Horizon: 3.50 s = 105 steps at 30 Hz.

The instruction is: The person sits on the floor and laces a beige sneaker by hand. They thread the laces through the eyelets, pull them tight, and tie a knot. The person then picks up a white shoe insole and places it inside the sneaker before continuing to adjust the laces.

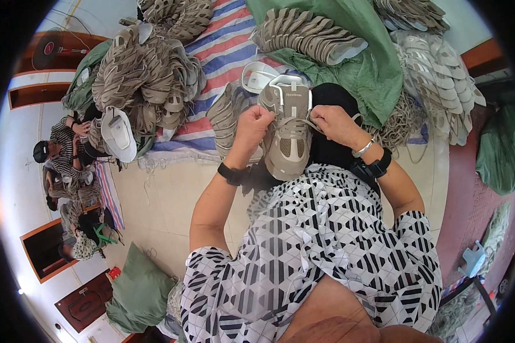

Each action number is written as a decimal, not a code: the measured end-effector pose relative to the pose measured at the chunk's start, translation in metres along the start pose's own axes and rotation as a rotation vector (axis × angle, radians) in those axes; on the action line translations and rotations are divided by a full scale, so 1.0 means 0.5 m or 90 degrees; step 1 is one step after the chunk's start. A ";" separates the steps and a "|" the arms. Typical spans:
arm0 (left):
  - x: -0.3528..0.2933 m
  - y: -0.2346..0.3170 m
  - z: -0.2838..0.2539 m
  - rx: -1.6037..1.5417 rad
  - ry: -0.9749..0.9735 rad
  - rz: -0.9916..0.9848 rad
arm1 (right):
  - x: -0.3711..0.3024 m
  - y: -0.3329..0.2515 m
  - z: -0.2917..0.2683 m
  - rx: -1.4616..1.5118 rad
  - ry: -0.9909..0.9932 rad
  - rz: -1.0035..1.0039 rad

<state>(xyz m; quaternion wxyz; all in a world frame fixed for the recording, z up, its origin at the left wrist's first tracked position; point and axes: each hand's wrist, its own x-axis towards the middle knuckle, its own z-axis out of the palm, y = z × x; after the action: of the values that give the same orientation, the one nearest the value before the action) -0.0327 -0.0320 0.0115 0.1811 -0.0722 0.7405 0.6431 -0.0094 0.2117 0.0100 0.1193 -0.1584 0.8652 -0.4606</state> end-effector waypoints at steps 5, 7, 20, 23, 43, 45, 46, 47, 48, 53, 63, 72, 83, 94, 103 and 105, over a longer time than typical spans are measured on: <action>-0.006 0.016 0.028 0.408 0.087 0.338 | 0.001 0.021 0.023 -0.134 0.085 -0.091; -0.011 0.038 0.030 0.553 0.049 0.391 | -0.006 0.018 0.023 -0.182 0.095 -0.080; 0.074 0.192 -0.014 0.935 -0.471 0.649 | 0.063 -0.022 -0.048 -0.421 -0.134 -0.273; 0.077 0.176 -0.021 0.905 -0.429 0.621 | 0.068 -0.033 -0.054 -0.316 -0.157 -0.222; 0.053 0.094 0.011 0.246 -0.209 0.257 | 0.055 -0.019 -0.009 0.037 0.194 -0.081; 0.052 0.082 0.012 0.071 -0.221 0.098 | 0.083 -0.039 -0.057 0.345 0.283 -0.071; 0.051 0.083 0.014 0.216 -0.196 0.227 | 0.090 -0.061 -0.097 0.429 0.295 -0.101; 0.052 0.091 0.016 0.361 -0.169 0.358 | 0.092 -0.073 -0.120 0.512 0.309 -0.134; 0.052 0.098 0.018 0.505 -0.139 0.489 | 0.088 -0.078 -0.115 0.554 0.279 -0.126; 0.052 0.130 0.009 0.597 -0.189 0.474 | 0.037 -0.017 -0.081 0.680 0.088 0.086; 0.058 0.159 0.046 0.881 -0.282 0.488 | -0.023 0.046 -0.048 0.539 0.139 0.187; 0.036 0.157 0.061 0.959 -0.191 0.373 | -0.025 0.040 -0.039 0.633 0.191 0.151; 0.047 0.168 0.090 0.856 -0.273 0.382 | -0.025 0.028 -0.019 0.546 0.186 0.133; 0.014 0.115 0.112 0.607 -0.096 0.307 | -0.029 0.039 -0.050 0.561 0.158 0.080; 0.005 0.108 0.130 1.016 -0.111 0.639 | -0.002 0.017 -0.044 0.479 0.153 0.095; 0.006 0.124 0.138 1.053 -0.124 0.656 | 0.002 0.021 -0.051 0.518 0.222 0.089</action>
<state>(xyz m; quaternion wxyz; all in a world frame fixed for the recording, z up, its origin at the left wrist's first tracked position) -0.0444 0.0459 0.0603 -0.0682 0.4633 0.8804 -0.0755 -0.0213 0.2364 0.0151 0.0553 0.0399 0.6292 -0.7742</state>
